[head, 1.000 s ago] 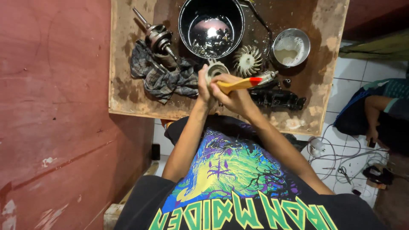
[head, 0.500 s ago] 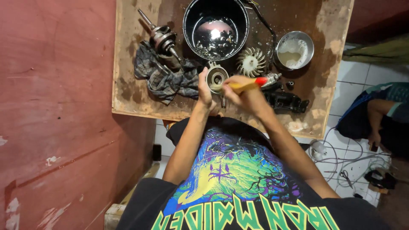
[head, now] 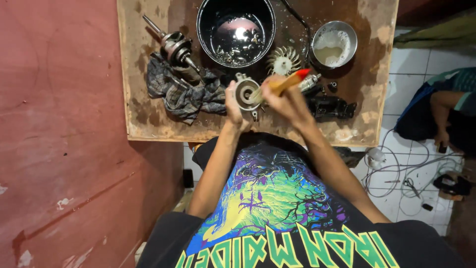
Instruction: The person cleans a small cylindrical metal part and a white plastic impeller using a brush and a liquid from a bowl. They scrub the parts thoroughly and then wipe them with a dark cloth. The person works at a wooden table with various tools and a bucket of dark liquid nearby.
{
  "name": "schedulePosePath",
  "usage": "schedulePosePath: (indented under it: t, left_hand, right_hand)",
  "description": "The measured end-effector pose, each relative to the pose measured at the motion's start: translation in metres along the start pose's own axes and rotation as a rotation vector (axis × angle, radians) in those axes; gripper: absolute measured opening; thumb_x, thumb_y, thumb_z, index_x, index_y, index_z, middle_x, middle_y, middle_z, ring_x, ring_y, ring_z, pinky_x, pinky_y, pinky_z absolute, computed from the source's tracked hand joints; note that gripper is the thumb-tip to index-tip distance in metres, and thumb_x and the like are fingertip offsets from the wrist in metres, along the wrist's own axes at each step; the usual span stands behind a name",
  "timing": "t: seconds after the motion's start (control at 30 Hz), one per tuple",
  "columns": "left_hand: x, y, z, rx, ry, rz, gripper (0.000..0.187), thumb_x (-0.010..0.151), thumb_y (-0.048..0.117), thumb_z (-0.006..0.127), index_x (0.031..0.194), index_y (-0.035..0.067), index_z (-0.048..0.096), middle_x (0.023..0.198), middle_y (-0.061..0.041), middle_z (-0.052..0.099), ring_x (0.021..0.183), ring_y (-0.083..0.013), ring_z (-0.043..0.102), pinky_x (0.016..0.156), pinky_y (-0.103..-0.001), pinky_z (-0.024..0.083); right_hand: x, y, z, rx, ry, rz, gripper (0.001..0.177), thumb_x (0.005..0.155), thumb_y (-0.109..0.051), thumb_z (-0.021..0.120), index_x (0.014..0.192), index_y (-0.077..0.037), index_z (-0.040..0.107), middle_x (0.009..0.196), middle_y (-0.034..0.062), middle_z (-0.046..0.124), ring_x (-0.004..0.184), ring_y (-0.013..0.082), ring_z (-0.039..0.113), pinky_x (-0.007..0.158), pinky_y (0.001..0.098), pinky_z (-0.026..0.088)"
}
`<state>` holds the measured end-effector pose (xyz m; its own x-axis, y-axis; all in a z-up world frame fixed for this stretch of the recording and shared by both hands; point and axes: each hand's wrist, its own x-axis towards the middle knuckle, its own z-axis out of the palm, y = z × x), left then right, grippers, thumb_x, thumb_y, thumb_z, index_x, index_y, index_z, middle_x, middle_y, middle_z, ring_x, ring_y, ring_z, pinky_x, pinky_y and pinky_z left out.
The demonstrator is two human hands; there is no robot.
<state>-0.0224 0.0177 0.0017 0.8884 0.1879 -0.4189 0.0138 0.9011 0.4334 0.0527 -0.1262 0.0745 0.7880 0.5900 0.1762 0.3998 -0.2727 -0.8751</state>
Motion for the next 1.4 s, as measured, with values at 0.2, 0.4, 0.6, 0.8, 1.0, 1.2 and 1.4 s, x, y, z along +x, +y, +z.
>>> schedulePosePath:
  t: [0.2,0.4,0.6,0.8,1.0,1.2,1.4]
  left_hand:
    - [0.046,-0.056,-0.09,-0.308,-0.473,0.002,0.047,0.127,0.03,0.035,0.103,0.001,0.064,0.091,-0.006,0.068,0.074,-0.0205,0.065,0.062,-0.032,0.056]
    - [0.001,0.02,0.013,0.082,0.08,-0.025,0.056,0.1,0.051,0.033,0.1,0.005,0.067,0.089,-0.008,0.071,0.081,-0.0185,0.069,0.075,-0.033,0.06]
    - [0.07,-0.07,-0.141,0.048,-0.162,-0.003,0.045,0.125,0.036,0.039,0.094,0.007,0.056,0.088,-0.002,0.059,0.084,-0.0158,0.061,0.083,-0.035,0.056]
    - [0.004,0.023,-0.005,0.17,-0.053,-0.029,0.061,0.101,0.058,0.037,0.1,0.005,0.068,0.088,-0.01,0.073,0.078,-0.0216,0.071,0.071,-0.037,0.061]
    - [-0.005,0.03,0.021,0.2,-0.08,-0.145,0.048,0.097,0.046,0.037,0.108,0.01,0.067,0.1,-0.012,0.078,0.079,-0.0241,0.075,0.07,-0.035,0.061]
    - [0.045,-0.012,-0.062,0.666,-0.017,0.232,0.046,0.114,0.033,0.041,0.115,-0.003,0.07,0.106,-0.009,0.075,0.092,-0.0141,0.07,0.085,-0.028,0.057]
    - [0.041,-0.032,-0.065,1.025,-0.093,0.109,0.046,0.111,0.036,0.047,0.118,-0.004,0.069,0.108,-0.007,0.073,0.1,-0.0134,0.064,0.092,-0.03,0.051]
  right_hand:
    - [0.006,-0.014,0.024,-0.033,0.1,-0.273,0.011,0.098,-0.008,0.069,0.102,0.002,0.067,0.095,0.015,0.069,0.082,0.0276,0.066,0.072,0.039,0.052]
    - [0.006,0.0,0.001,0.003,-0.049,-0.172,0.009,0.097,-0.008,0.068,0.097,0.0,0.069,0.088,0.0124,0.069,0.079,0.0278,0.067,0.071,0.0398,0.053]
    - [0.019,-0.017,0.026,-0.166,0.128,-0.328,0.006,0.097,-0.004,0.072,0.097,0.002,0.068,0.092,0.0135,0.069,0.079,0.0286,0.066,0.069,0.0406,0.054]
    - [0.002,0.0,0.013,-0.045,-0.041,-0.397,0.009,0.093,-0.004,0.075,0.098,-0.001,0.068,0.088,0.0119,0.067,0.075,0.027,0.066,0.066,0.038,0.054]
    - [0.009,0.026,-0.009,-0.079,0.285,-0.07,0.011,0.1,-0.007,0.071,0.108,0.0,0.067,0.096,0.0129,0.068,0.083,0.0267,0.066,0.072,0.0363,0.053]
    - [-0.005,0.028,0.013,-0.037,0.219,-0.137,0.014,0.103,-0.015,0.068,0.108,-0.001,0.067,0.098,0.0123,0.069,0.086,0.0254,0.065,0.077,0.0373,0.053]
    - [-0.024,0.106,-0.021,-0.068,0.374,0.193,0.014,0.104,-0.017,0.07,0.108,-0.003,0.069,0.094,0.0085,0.069,0.084,0.0196,0.064,0.077,0.033,0.053]
